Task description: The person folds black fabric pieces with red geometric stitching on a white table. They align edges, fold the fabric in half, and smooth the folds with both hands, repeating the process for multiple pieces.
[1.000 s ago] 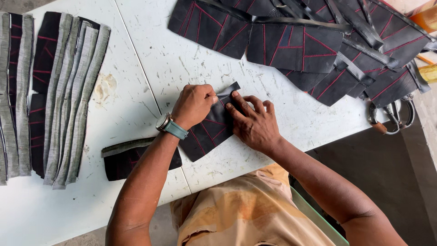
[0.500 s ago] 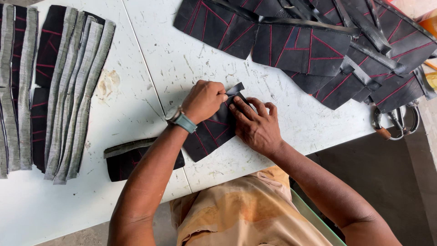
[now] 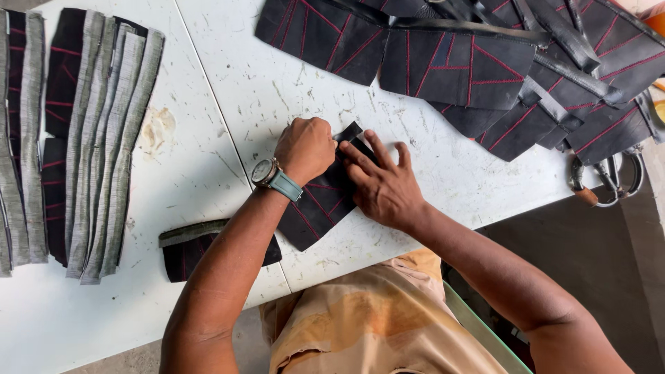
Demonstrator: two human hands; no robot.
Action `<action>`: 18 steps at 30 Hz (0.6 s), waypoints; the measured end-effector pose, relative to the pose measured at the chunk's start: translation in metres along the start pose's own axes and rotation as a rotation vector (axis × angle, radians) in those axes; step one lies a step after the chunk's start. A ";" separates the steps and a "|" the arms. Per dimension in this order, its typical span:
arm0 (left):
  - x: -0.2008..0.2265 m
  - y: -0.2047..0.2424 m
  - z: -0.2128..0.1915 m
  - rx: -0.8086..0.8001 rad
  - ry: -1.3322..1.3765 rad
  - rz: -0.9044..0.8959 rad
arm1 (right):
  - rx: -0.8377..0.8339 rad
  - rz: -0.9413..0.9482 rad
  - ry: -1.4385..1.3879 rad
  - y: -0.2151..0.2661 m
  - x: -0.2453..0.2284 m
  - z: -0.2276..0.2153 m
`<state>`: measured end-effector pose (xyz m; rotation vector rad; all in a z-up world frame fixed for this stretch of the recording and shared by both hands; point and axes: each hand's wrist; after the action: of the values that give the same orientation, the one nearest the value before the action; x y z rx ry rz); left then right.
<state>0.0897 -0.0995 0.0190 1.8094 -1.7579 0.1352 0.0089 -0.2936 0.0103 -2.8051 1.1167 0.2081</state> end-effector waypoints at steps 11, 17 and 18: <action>-0.004 0.011 0.001 0.057 0.151 0.004 | 0.221 0.139 -0.209 -0.004 -0.026 0.017; -0.032 0.036 -0.003 0.149 0.271 0.205 | 0.155 0.081 -0.076 -0.005 -0.018 0.023; -0.033 0.035 -0.002 0.163 0.279 0.209 | 0.165 0.071 -0.063 -0.005 -0.016 0.023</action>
<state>0.0536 -0.0676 0.0172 1.6190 -1.7684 0.6014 -0.0006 -0.2754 -0.0095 -2.5998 1.1629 0.1992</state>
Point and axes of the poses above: each hand's wrist, its own y-axis away from the middle knuckle, its own z-axis out of the palm, x = y × z, and after that the axes turned 12 degrees about -z, right-handed
